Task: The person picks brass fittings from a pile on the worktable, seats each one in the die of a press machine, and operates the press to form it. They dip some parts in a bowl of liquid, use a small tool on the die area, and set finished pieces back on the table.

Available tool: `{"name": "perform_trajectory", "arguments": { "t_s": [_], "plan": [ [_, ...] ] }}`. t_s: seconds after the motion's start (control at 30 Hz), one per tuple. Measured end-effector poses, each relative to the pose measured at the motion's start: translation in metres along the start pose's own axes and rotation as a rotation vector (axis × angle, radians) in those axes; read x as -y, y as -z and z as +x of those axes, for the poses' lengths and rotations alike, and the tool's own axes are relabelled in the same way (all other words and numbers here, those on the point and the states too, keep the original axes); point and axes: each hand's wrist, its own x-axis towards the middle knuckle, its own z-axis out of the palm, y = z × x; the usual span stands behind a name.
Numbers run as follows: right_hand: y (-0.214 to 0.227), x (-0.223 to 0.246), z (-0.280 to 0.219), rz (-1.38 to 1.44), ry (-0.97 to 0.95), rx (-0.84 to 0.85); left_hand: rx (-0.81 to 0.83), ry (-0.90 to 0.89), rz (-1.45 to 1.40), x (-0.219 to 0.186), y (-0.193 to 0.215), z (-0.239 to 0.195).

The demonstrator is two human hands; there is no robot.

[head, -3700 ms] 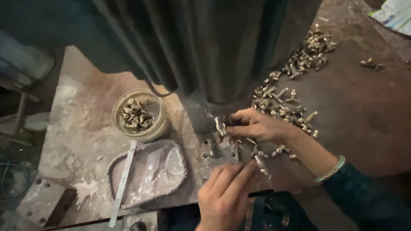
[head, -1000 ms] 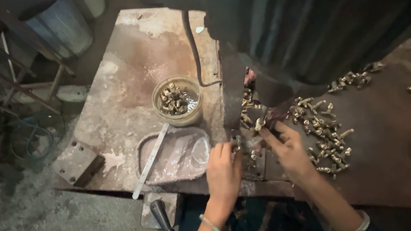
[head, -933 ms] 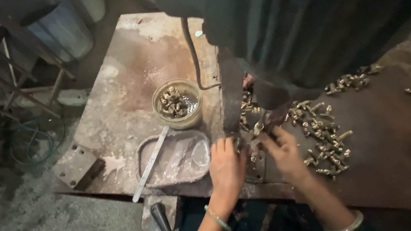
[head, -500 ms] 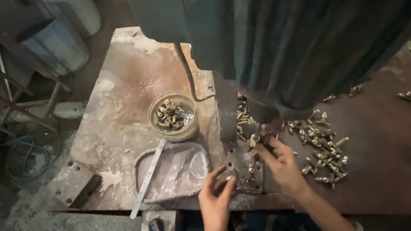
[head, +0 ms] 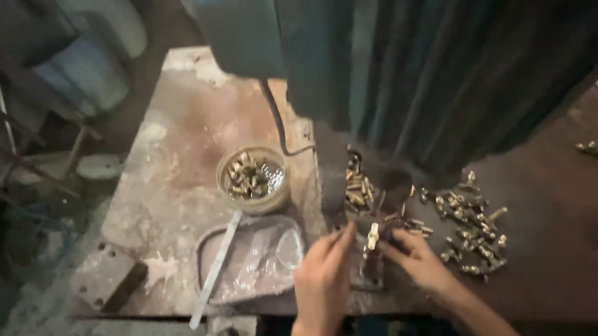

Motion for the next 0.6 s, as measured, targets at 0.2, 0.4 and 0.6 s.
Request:
{"name": "perform_trajectory", "arguments": {
  "t_s": [0.2,0.4,0.6],
  "plan": [
    [0.0,0.035,-0.033,-0.273,-0.027,0.032,0.289,0.452,-0.111,-0.01,0.007,-0.01],
    [-0.004,0.043,-0.042,-0.836,0.222,0.12,0.113,0.519,-0.375,0.029,0.029,0.005],
    [-0.016,0.023,-0.03,-0.945,0.397,-0.018,-0.022,0.478,-0.166,0.011,0.02,-0.01]
  ]
}}
